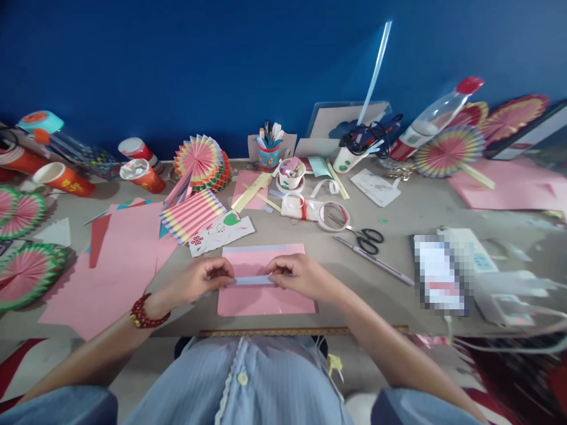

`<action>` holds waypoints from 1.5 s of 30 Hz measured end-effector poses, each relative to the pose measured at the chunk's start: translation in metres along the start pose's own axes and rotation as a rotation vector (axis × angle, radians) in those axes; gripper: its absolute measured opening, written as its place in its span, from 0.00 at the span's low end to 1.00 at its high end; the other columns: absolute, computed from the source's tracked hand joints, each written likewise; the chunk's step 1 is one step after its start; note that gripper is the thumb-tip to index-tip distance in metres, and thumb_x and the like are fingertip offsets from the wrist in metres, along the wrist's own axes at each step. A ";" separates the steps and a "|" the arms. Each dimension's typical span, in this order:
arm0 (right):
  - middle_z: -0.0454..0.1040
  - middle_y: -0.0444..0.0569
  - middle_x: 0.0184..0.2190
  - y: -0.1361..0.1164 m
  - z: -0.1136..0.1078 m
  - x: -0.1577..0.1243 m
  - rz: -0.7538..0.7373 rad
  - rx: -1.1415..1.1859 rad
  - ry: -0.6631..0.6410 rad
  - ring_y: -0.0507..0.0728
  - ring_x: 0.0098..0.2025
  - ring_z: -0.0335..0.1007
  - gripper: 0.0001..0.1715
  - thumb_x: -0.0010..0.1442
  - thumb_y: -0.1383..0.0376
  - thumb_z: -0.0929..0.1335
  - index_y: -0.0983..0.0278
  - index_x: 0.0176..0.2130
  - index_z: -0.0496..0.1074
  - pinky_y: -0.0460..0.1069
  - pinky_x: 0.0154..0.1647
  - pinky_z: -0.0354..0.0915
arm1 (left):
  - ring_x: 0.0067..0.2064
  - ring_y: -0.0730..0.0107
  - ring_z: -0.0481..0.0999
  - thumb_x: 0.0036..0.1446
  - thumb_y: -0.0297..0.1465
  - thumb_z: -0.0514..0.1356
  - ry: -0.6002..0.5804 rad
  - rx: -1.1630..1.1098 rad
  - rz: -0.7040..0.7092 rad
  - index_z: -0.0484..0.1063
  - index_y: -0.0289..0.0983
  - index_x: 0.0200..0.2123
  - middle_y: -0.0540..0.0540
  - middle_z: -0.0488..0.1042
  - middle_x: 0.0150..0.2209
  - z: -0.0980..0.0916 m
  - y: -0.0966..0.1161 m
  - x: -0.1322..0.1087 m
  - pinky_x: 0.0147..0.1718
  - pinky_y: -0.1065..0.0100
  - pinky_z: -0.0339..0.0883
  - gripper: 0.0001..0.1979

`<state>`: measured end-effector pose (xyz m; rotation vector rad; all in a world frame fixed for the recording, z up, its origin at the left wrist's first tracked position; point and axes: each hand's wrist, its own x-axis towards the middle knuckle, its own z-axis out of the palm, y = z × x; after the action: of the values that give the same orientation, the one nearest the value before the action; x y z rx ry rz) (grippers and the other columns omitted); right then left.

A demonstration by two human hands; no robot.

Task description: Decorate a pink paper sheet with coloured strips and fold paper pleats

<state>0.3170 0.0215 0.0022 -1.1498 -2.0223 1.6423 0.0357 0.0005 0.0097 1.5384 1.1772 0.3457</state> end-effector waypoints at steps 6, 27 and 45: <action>0.79 0.43 0.32 -0.006 0.008 -0.009 0.033 -0.209 0.042 0.53 0.33 0.74 0.07 0.59 0.68 0.68 0.61 0.36 0.77 0.45 0.35 0.63 | 0.30 0.73 0.68 0.62 0.39 0.61 0.039 0.149 0.011 0.72 0.37 0.32 0.52 0.71 0.29 0.007 0.000 -0.013 0.29 0.72 0.59 0.12; 0.80 0.46 0.38 0.011 0.018 -0.007 -0.076 -0.438 0.107 0.55 0.40 0.74 0.10 0.63 0.69 0.65 0.59 0.40 0.77 0.48 0.42 0.64 | 0.38 0.66 0.72 0.68 0.33 0.54 0.109 0.456 0.130 0.67 0.38 0.34 0.49 0.73 0.36 0.013 -0.011 -0.011 0.37 0.67 0.61 0.09; 0.79 0.46 0.36 0.009 0.007 0.015 -0.150 -0.479 0.174 0.55 0.40 0.73 0.07 0.63 0.69 0.67 0.60 0.37 0.76 0.47 0.40 0.63 | 0.39 0.65 0.72 0.67 0.32 0.54 0.104 0.463 0.144 0.68 0.38 0.33 0.48 0.72 0.35 -0.011 -0.007 -0.003 0.38 0.66 0.63 0.09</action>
<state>0.3061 0.0280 -0.0118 -1.1980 -2.3857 0.9739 0.0227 0.0038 0.0080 2.0343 1.2910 0.2600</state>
